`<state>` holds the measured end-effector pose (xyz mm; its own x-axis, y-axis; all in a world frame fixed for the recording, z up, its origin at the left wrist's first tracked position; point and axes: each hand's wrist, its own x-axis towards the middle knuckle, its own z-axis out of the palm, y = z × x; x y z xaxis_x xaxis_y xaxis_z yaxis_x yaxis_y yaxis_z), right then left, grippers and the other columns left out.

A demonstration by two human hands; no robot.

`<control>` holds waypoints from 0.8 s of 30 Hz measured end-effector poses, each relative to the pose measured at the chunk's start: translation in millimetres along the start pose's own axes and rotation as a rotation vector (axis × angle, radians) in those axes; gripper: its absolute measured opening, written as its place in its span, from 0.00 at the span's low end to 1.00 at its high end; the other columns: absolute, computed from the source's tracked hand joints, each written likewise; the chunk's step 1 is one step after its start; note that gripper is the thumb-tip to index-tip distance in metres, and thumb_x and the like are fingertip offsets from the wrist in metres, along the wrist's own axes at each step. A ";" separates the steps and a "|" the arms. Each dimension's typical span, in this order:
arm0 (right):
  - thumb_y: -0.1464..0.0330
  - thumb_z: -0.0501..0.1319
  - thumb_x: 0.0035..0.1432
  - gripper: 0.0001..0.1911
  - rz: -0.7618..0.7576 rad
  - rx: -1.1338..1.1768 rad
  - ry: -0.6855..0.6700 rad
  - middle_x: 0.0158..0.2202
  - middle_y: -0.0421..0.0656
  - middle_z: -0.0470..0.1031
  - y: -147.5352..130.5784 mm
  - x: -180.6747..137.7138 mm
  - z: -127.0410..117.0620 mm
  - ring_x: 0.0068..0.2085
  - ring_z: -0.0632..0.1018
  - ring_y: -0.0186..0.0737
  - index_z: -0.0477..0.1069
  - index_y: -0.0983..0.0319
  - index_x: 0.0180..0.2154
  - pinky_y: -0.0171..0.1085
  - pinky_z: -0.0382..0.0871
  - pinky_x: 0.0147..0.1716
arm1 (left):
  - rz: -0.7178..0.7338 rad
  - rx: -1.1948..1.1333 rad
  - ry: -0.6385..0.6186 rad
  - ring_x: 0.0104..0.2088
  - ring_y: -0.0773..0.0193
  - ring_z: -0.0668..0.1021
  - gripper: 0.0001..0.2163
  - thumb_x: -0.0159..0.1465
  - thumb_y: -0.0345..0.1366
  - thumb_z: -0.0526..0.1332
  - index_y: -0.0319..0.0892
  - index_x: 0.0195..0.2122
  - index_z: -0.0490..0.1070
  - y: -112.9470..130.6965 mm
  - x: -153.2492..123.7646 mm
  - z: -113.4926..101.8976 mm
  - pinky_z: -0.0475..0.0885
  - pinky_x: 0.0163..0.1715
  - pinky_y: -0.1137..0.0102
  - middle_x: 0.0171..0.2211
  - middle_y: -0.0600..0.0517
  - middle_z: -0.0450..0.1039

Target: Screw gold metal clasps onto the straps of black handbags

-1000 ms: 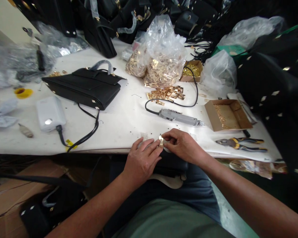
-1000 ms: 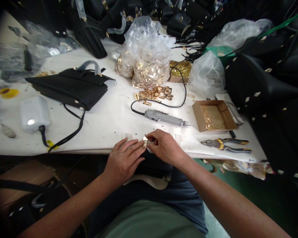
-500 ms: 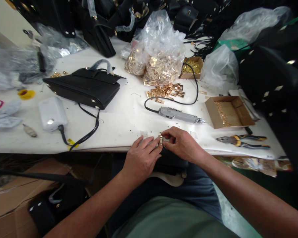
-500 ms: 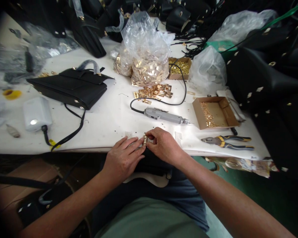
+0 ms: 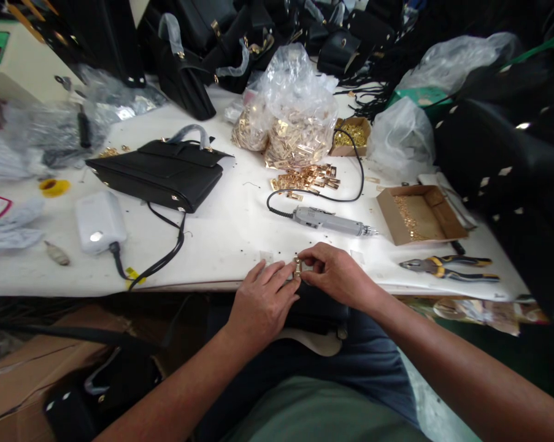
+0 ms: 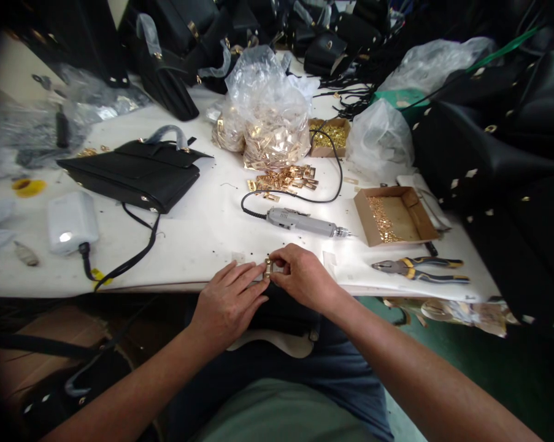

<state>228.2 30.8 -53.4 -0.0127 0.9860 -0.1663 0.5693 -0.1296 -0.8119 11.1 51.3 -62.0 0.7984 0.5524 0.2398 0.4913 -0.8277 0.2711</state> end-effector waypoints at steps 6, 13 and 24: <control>0.78 0.66 0.54 0.17 0.030 0.010 -0.021 0.38 0.41 0.78 -2.3 0.8 -1.1 0.32 0.75 0.32 0.79 0.63 0.47 0.32 0.70 0.32 | 0.007 0.008 0.019 0.58 0.50 0.76 0.12 0.70 0.35 0.61 0.45 0.53 0.78 0.2 1.0 -0.6 0.69 0.61 0.50 0.61 0.48 0.75; 0.77 0.66 0.54 0.16 0.020 0.013 -0.033 0.39 0.42 0.78 -1.5 1.7 -1.9 0.33 0.75 0.34 0.79 0.62 0.46 0.33 0.70 0.34 | 0.006 0.016 0.015 0.57 0.51 0.77 0.12 0.70 0.35 0.62 0.45 0.53 0.78 0.9 3.2 -3.1 0.70 0.60 0.50 0.60 0.48 0.75; 0.78 0.66 0.53 0.15 -0.030 -0.026 -0.038 0.37 0.41 0.77 -1.2 3.4 -4.6 0.33 0.74 0.34 0.78 0.63 0.44 0.33 0.68 0.34 | 0.017 0.004 0.034 0.57 0.51 0.77 0.12 0.70 0.34 0.61 0.44 0.53 0.78 0.2 1.5 -1.7 0.71 0.60 0.49 0.58 0.49 0.78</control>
<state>231.3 34.7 -50.4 -0.0609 0.9847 -0.1633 0.5890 -0.0966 -0.8023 11.8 52.1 -59.9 0.7945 0.5411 0.2757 0.4791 -0.8375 0.2629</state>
